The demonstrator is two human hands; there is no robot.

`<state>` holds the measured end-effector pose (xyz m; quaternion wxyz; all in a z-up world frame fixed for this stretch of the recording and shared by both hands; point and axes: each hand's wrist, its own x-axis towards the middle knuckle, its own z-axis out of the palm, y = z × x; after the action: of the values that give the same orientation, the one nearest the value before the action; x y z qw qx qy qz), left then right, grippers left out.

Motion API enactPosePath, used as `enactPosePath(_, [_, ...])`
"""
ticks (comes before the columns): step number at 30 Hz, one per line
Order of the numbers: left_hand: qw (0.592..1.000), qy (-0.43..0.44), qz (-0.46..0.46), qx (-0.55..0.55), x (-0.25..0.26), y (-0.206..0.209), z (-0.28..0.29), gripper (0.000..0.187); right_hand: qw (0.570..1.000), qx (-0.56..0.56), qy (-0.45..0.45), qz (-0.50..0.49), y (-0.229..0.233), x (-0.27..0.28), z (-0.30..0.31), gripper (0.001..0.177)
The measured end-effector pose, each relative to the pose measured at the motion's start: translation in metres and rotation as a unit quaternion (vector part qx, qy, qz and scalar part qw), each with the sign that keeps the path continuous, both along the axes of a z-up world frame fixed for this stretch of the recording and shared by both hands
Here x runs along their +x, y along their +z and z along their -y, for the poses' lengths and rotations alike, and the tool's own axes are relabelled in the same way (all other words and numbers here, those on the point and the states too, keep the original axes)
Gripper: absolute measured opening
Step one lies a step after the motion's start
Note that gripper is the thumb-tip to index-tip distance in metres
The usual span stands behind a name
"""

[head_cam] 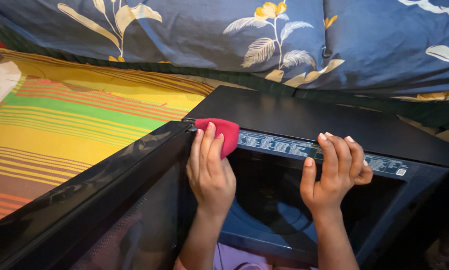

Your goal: The person scrubs the interior and exterior surfaces of a black microwave using a purple toothbrush, then wipes the surfaces with a red cloth. The person cleans the door frame, control panel area, and interior walls and floor of the microwave.

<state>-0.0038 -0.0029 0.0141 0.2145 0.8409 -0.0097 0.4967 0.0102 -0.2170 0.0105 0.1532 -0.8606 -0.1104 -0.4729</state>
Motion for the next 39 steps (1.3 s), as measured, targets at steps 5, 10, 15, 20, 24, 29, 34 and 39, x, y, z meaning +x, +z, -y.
enactPosePath(5, [0.999,-0.020,-0.013,-0.025,-0.009,0.012,0.007,0.045,1.000,0.005,-0.003,-0.009,-0.001,-0.002,-0.001,0.040])
enactPosePath(10, [0.993,-0.094,-0.021,-0.065,-0.023,0.021,0.011,0.046,1.000,0.010,-0.009,-0.010,0.000,-0.003,-0.005,0.040])
enactPosePath(15, [0.953,-0.255,-0.034,-0.158,-0.043,0.028,0.019,0.046,0.999,0.031,-0.009,-0.036,0.014,-0.011,-0.017,0.042])
enactPosePath(20, [0.954,-0.287,0.012,-0.082,-0.052,0.025,0.032,0.047,0.987,0.114,0.091,-0.070,0.045,-0.048,-0.037,0.047])
enactPosePath(24, [0.909,-0.383,0.051,-0.156,-0.057,0.011,0.036,0.042,0.822,0.379,0.355,-0.233,0.041,-0.082,-0.071,0.057])
enactPosePath(29, [0.948,-0.294,0.020,-0.117,-0.072,-0.004,0.027,0.059,0.865,0.320,0.323,-0.210,0.043,-0.076,-0.081,0.047])
enactPosePath(34, [0.982,-0.166,0.000,-0.084,-0.056,-0.040,0.004,0.072,0.917,0.243,0.284,-0.140,0.074,-0.050,-0.104,0.047])
enactPosePath(39, [0.991,-0.122,-0.051,-0.031,-0.038,-0.082,-0.017,0.066,0.940,0.139,0.295,-0.105,0.106,-0.011,-0.145,0.039])
